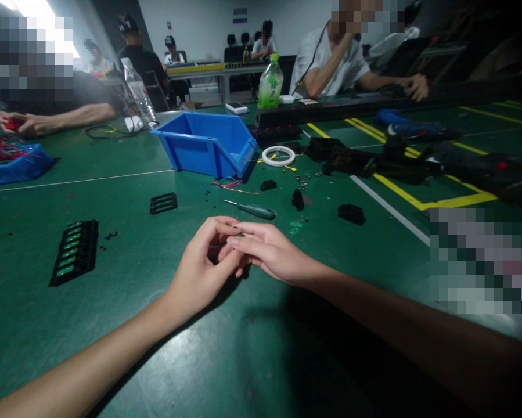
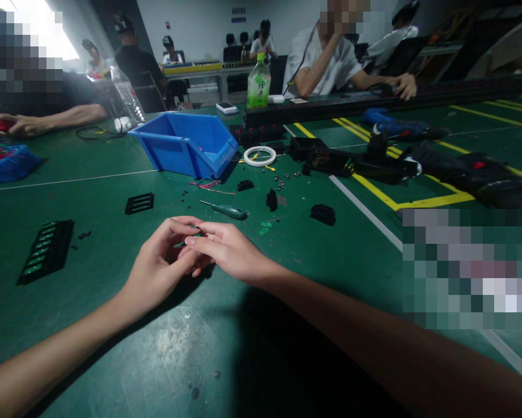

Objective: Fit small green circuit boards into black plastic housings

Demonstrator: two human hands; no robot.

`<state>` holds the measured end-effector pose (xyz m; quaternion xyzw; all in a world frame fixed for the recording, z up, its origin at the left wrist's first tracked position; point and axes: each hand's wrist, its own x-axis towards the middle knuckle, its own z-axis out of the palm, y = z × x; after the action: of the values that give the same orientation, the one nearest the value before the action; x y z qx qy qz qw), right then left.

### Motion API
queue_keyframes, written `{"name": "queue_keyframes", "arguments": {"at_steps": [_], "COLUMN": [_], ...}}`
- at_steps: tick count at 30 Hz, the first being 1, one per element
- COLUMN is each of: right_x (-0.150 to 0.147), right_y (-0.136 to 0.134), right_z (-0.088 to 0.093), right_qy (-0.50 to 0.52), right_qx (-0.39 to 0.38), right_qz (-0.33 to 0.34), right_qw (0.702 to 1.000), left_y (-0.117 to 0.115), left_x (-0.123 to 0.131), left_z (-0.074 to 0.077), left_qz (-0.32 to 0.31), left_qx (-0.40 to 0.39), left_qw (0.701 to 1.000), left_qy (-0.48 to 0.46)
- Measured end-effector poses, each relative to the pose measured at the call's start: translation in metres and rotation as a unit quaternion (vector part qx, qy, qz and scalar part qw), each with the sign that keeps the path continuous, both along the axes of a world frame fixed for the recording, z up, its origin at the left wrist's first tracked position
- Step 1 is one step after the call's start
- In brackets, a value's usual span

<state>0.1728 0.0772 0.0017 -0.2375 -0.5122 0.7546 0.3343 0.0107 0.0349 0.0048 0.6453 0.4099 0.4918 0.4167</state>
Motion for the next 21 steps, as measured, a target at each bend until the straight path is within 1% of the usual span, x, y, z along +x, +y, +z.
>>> {"name": "queue_keyframes", "arguments": {"at_steps": [8,13,21], "right_x": [0.0000,0.0000,0.0009], "right_y": [-0.0003,0.0003,0.0004], "right_z": [-0.0002,-0.0002,-0.0013], "right_qy": [-0.002,-0.002,-0.004], "right_qx": [0.003,0.002,0.009], "right_qz": [-0.001,-0.001,-0.001], "right_qw": [1.000,1.000,1.000], "left_y": [-0.0003,0.0003,-0.0007], "left_x": [-0.0005,-0.0006,-0.0001], "left_z": [-0.0005,-0.0004,0.0002], "left_qz": [-0.005,0.005,0.001], "left_qx": [-0.005,0.010,0.000], "left_qw": [1.000,1.000,1.000], "left_qy": [-0.006,0.008,0.003]}}
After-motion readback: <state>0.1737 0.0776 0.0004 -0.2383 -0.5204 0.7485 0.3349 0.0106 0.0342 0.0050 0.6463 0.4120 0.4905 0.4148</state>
